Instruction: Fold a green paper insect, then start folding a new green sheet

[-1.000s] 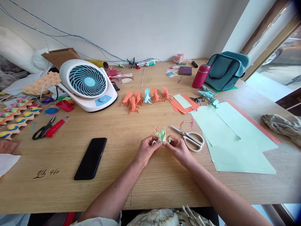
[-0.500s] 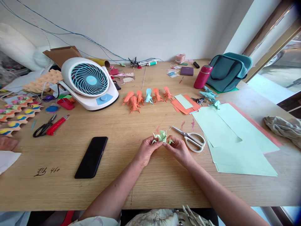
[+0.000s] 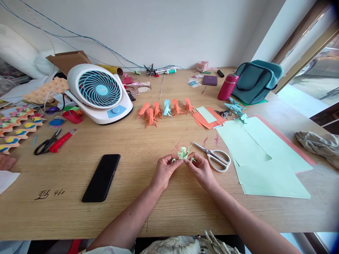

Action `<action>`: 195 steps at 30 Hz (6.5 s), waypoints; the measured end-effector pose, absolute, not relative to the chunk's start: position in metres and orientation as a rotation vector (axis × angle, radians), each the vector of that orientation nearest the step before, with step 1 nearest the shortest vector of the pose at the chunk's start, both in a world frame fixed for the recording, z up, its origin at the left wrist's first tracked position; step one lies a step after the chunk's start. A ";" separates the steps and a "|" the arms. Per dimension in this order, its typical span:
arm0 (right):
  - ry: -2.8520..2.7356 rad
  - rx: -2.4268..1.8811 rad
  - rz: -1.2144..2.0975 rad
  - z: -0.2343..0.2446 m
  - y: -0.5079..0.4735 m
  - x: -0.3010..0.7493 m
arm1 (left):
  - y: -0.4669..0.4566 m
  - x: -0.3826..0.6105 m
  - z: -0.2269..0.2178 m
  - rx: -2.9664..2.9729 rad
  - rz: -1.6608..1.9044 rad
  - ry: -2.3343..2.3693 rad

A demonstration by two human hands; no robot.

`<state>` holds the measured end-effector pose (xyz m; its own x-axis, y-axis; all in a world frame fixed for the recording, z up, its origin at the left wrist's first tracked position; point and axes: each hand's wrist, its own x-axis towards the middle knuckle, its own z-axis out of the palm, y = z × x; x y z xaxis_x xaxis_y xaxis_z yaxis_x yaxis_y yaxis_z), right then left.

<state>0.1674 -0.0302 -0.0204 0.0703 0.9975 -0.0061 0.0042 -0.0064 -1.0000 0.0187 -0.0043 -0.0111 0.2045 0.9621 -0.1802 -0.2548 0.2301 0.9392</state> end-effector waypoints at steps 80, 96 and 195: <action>-1.033 -0.953 1.534 -0.005 -0.024 0.188 | -0.008 0.019 -0.006 0.732 0.909 0.858; -0.938 -0.974 1.589 -0.006 -0.021 0.191 | -0.001 0.019 -0.019 1.010 1.051 0.952; -1.083 -1.263 1.214 -0.023 -0.016 0.178 | 0.010 0.008 -0.014 1.379 1.022 1.148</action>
<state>0.1776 -0.0157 -0.0232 0.0830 0.9943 -0.0670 -0.0460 -0.0634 -0.9969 0.0077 0.0096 -0.0144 0.1828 0.9831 -0.0022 0.1114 -0.0185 0.9936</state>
